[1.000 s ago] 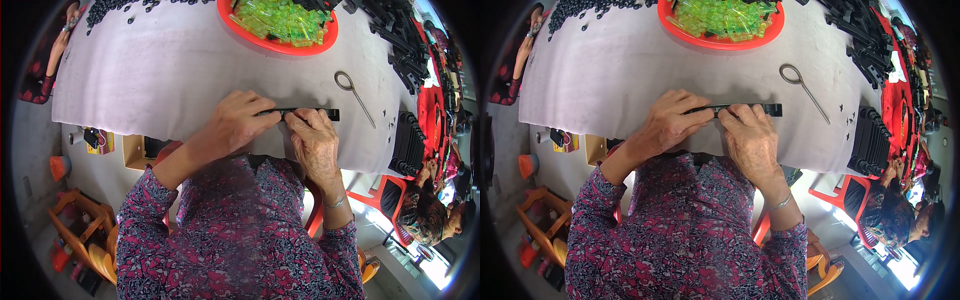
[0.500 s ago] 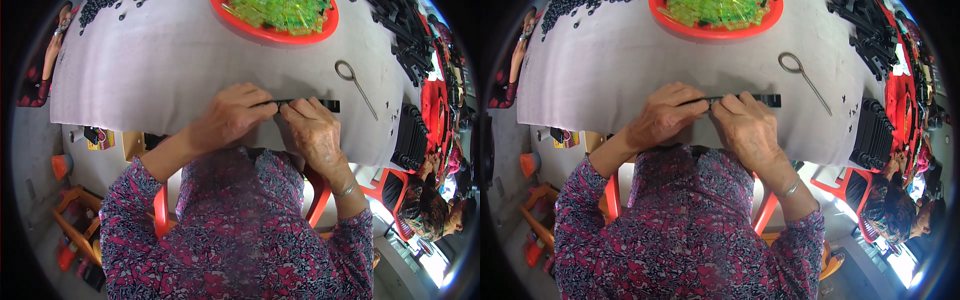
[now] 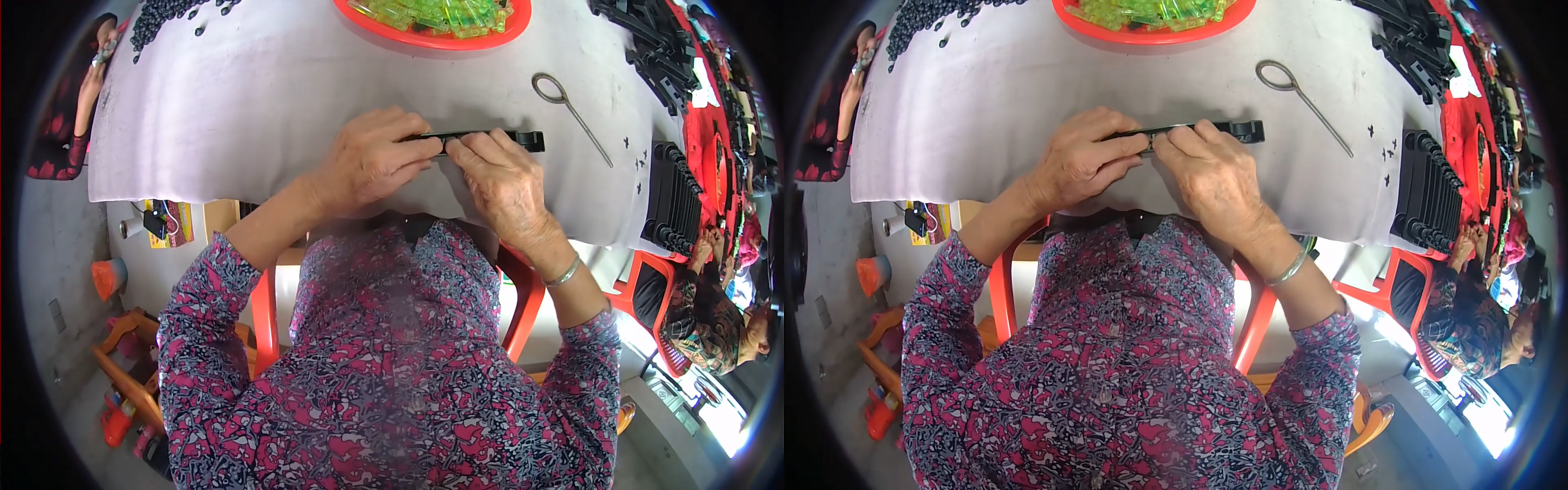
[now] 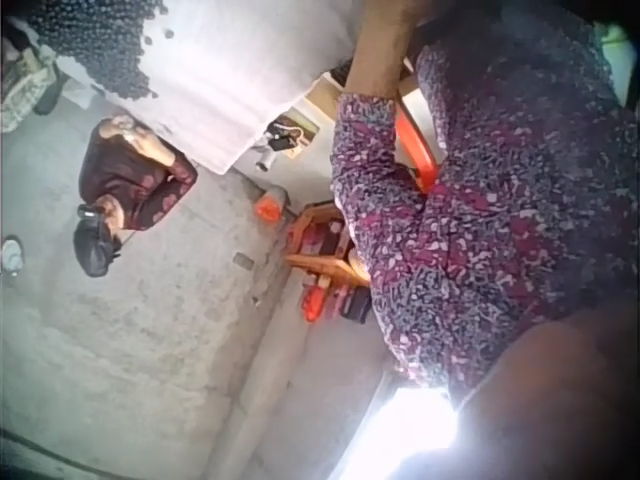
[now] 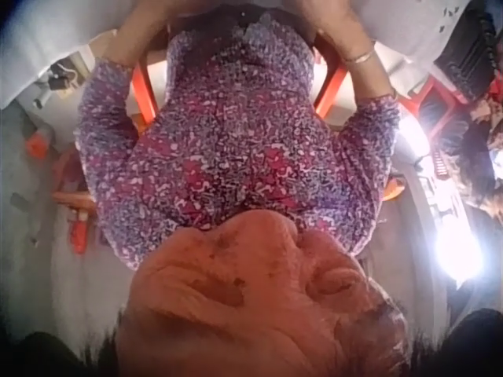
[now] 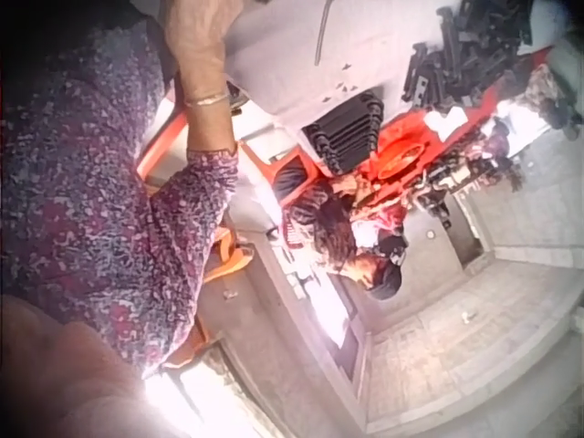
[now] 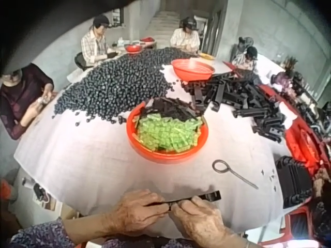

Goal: The person packs assembled plastic components into a cardboard box, then assembles additional units by inserting green transparent parts and small black pieces into black plastic casings by hand and pressing them with a metal tool.

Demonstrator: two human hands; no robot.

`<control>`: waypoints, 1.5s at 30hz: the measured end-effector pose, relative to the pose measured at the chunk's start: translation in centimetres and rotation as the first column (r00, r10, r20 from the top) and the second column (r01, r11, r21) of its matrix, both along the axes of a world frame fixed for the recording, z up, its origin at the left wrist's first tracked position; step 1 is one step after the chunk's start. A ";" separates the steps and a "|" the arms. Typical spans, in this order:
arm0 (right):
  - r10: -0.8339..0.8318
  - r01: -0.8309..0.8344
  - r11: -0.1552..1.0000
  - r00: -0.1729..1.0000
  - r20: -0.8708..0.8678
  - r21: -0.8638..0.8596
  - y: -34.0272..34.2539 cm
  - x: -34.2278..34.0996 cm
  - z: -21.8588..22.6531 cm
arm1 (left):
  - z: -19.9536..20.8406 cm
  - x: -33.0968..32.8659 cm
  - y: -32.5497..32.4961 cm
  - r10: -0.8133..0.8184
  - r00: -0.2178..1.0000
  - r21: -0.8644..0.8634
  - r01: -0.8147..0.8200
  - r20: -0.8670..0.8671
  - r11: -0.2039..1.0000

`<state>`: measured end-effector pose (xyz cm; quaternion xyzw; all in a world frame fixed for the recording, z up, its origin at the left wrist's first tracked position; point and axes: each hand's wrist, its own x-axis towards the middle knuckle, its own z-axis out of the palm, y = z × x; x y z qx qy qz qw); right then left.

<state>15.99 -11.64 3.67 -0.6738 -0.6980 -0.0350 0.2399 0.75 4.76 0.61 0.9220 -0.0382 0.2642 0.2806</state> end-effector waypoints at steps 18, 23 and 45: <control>-0.342 0.437 0.894 0.804 -0.486 0.093 -2.4 5.5 1.6 | 2.1 4.5 -0.8 -0.028 0.959 -0.298 -0.059 -0.282 0.953; -0.562 0.560 0.826 0.804 -0.193 -0.069 -1.7 10.9 -0.1 | 1.8 4.8 -1.2 -0.004 0.952 -0.386 -0.120 -0.305 0.915; 0.124 0.514 0.807 0.336 -0.934 0.292 -0.4 6.3 7.4 | 1.3 4.6 -1.5 0.036 0.947 -0.398 -0.169 -0.320 0.901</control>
